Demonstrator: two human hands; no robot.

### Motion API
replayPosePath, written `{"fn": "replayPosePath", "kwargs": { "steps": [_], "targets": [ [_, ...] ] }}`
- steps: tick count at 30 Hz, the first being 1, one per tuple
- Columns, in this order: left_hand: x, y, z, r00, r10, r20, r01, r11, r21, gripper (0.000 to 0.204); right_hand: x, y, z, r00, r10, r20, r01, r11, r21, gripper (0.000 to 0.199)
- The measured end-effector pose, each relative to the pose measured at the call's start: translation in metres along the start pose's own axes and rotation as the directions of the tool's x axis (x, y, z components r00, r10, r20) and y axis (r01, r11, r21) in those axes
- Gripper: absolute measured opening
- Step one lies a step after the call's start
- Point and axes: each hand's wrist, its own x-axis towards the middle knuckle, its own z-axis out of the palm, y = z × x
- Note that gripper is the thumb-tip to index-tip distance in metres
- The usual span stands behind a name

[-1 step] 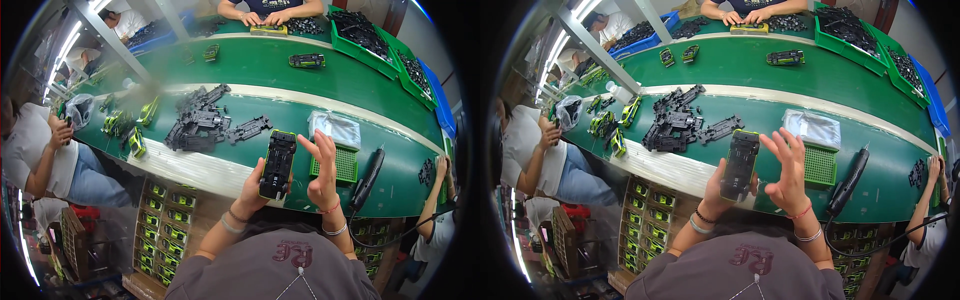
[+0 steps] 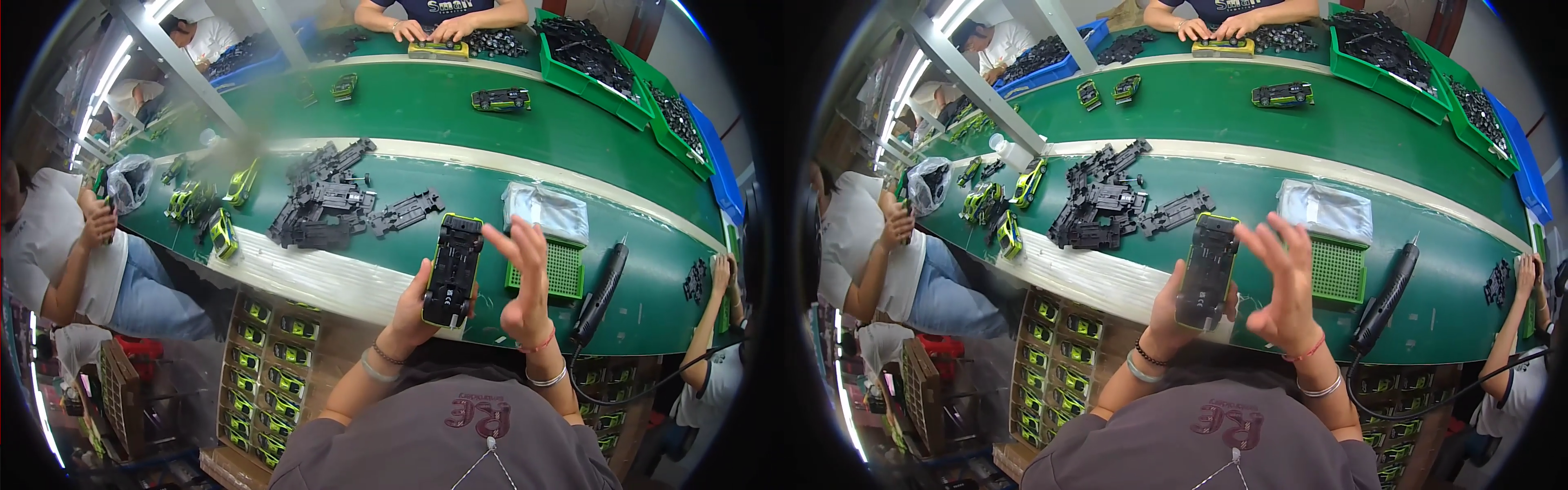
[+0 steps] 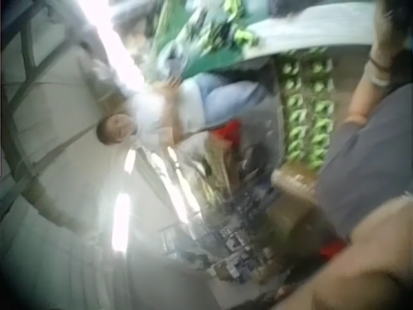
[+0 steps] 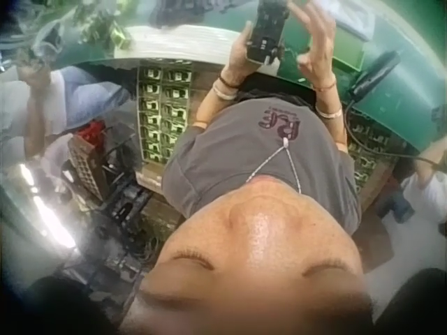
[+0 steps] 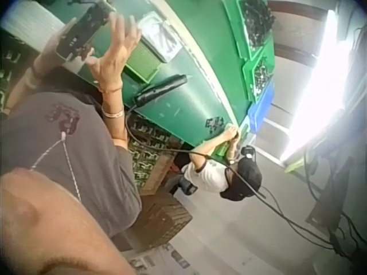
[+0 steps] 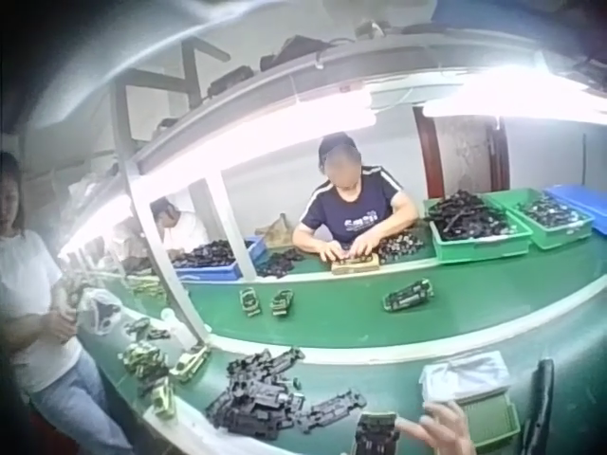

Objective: The person assembles toy cars on a conveyor line by fastening screws into the chassis using an electric screwdriver and placing the completed toy cars into a packaging box.

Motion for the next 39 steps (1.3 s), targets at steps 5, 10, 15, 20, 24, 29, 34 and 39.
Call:
{"fn": "replayPosePath", "kwargs": {
  "steps": [5, 10, 15, 20, 24, 29, 34, 39],
  "targets": [
    [-0.001, -0.001, 0.007, 1.0, 0.011, 0.016, -0.013, 0.995, 0.095, 0.062, -0.006, 0.008, 0.0, 0.996, -0.015, 0.091, 0.023, 0.995, -0.094, 0.09],
    [-0.001, -0.003, 0.009, 1.0, -0.013, -0.002, 0.013, 0.999, 0.052, 0.062, -0.009, 0.003, 0.0, 0.998, 0.056, 0.005, -0.057, 0.992, 0.109, 0.094],
    [0.002, -0.004, 0.004, 1.0, 0.002, 0.008, -0.003, 0.999, 0.053, 0.063, -0.023, 0.004, -0.005, 0.995, -0.098, -0.004, 0.097, 0.976, 0.194, 0.099],
    [-0.002, -0.002, 0.004, 1.0, 0.018, -0.017, -0.017, 0.998, 0.061, 0.062, -0.01, -0.01, -0.003, 0.999, 0.032, 0.009, -0.033, 0.979, 0.203, 0.1],
    [-0.005, 0.006, -0.014, 0.992, 0.08, -0.099, -0.075, 0.996, 0.048, 0.06, -0.027, -0.021, -0.01, 0.998, -0.066, 0.022, 0.046, 0.861, 0.507, 0.098],
    [-0.026, 0.075, -0.027, 0.787, 0.553, -0.272, -0.463, 0.822, 0.332, 0.044, -0.055, -0.019, -0.002, 0.983, 0.075, 0.169, -0.15, 0.86, 0.488, 0.061],
    [-0.064, 0.181, -0.055, 0.279, 0.953, 0.121, 0.289, -0.203, 0.936, 0.06, -0.082, -0.022, 0.012, 0.933, 0.262, 0.246, -0.353, 0.794, 0.495, 0.026],
    [-0.073, 0.255, -0.088, 0.254, 0.967, 0.028, 0.866, -0.24, 0.438, 0.057, -0.086, -0.018, 0.018, 0.916, 0.315, 0.25, -0.391, 0.841, 0.373, 0.011]
  ]
}}
